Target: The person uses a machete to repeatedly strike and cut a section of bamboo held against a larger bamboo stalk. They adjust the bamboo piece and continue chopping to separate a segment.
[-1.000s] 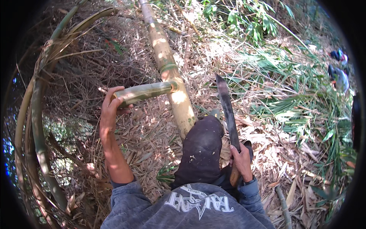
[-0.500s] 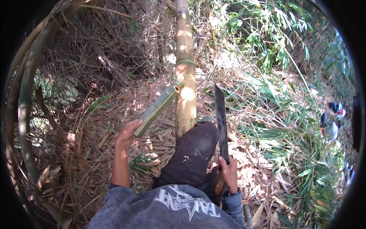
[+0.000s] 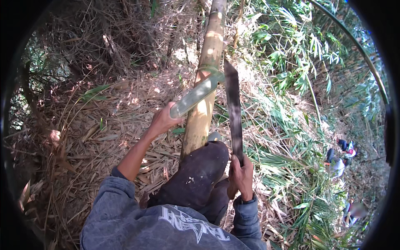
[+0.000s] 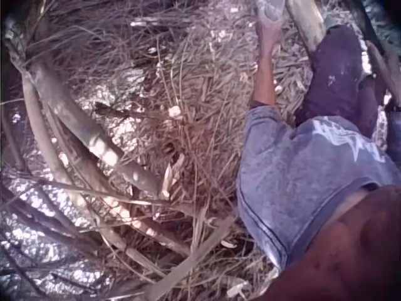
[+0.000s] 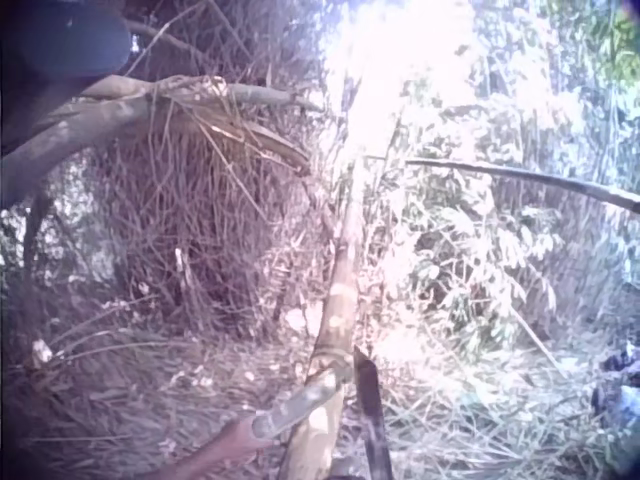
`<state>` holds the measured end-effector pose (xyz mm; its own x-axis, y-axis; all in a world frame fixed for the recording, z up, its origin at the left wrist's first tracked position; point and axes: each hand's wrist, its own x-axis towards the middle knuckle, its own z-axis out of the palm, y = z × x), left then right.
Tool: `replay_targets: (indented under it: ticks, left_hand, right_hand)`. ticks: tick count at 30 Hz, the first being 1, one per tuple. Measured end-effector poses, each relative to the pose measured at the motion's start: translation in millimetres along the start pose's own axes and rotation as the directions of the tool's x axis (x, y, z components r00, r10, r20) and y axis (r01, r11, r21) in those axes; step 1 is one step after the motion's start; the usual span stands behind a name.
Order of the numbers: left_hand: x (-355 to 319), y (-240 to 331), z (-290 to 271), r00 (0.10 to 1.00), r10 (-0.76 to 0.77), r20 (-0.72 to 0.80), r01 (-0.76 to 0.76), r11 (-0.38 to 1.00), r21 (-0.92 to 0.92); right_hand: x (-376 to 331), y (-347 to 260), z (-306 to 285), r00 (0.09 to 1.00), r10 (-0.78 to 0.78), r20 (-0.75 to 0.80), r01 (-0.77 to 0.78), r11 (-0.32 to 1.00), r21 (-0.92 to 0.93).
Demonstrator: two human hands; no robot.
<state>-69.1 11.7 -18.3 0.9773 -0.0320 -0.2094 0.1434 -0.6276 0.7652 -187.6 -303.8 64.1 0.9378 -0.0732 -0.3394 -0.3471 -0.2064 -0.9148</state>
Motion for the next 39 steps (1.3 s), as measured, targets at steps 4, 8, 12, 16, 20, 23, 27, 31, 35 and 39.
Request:
replay_targets:
  ticks: [4, 8, 12, 16, 20, 23, 27, 31, 35, 39]
  left_hand:
    - [30, 3, -3, 0.987, 0.125, -0.099, -0.104, 0.975, 0.195]
    - [48, 3, -12, 0.99, 0.143, -0.004, -0.138, 0.959, 0.247]
    - [60, 5, -16, 0.989, 0.138, 0.058, -0.149, 0.953, 0.263]
    - [56, 16, -18, 0.987, 0.135, 0.087, -0.151, 0.964, 0.218]
    - [58, 6, -12, 0.988, 0.151, 0.043, -0.157, 0.954, 0.257]
    - [56, 8, -12, 0.995, 0.083, 0.06, -0.095, 0.968, 0.232]
    - [55, 12, -11, 0.996, 0.069, 0.058, -0.081, 0.972, 0.221]
    - [50, 8, -6, 0.992, 0.119, 0.04, -0.125, 0.962, 0.245]
    - [50, 11, -5, 0.993, 0.113, -0.015, -0.104, 0.951, 0.291]
    - [48, 10, 4, 0.979, 0.18, -0.097, -0.142, 0.941, 0.308]
  right_hand:
    - [49, -1, 10, 0.968, -0.25, -0.002, 0.239, 0.929, -0.283]
    - [92, -13, 21, 0.959, -0.272, 0.084, 0.284, 0.896, -0.34]
    - [123, -6, 30, 0.981, -0.18, 0.071, 0.193, 0.939, -0.284]
    - [137, 1, 30, 0.979, -0.163, 0.121, 0.195, 0.923, -0.331]
    - [135, -16, 32, 0.984, -0.157, 0.082, 0.172, 0.956, -0.235]
    - [130, -42, 35, 0.981, -0.196, -0.018, 0.196, 0.98, 0.031]
    - [139, -25, 33, 0.99, -0.137, 0.027, 0.139, 0.985, -0.101]
    - [157, 2, 23, 0.967, -0.107, 0.229, 0.183, 0.922, -0.34]
    - [153, 0, 27, 0.967, -0.073, 0.243, 0.145, 0.946, -0.291]
    - [156, 29, 33, 0.801, -0.587, 0.119, 0.475, 0.502, -0.723]
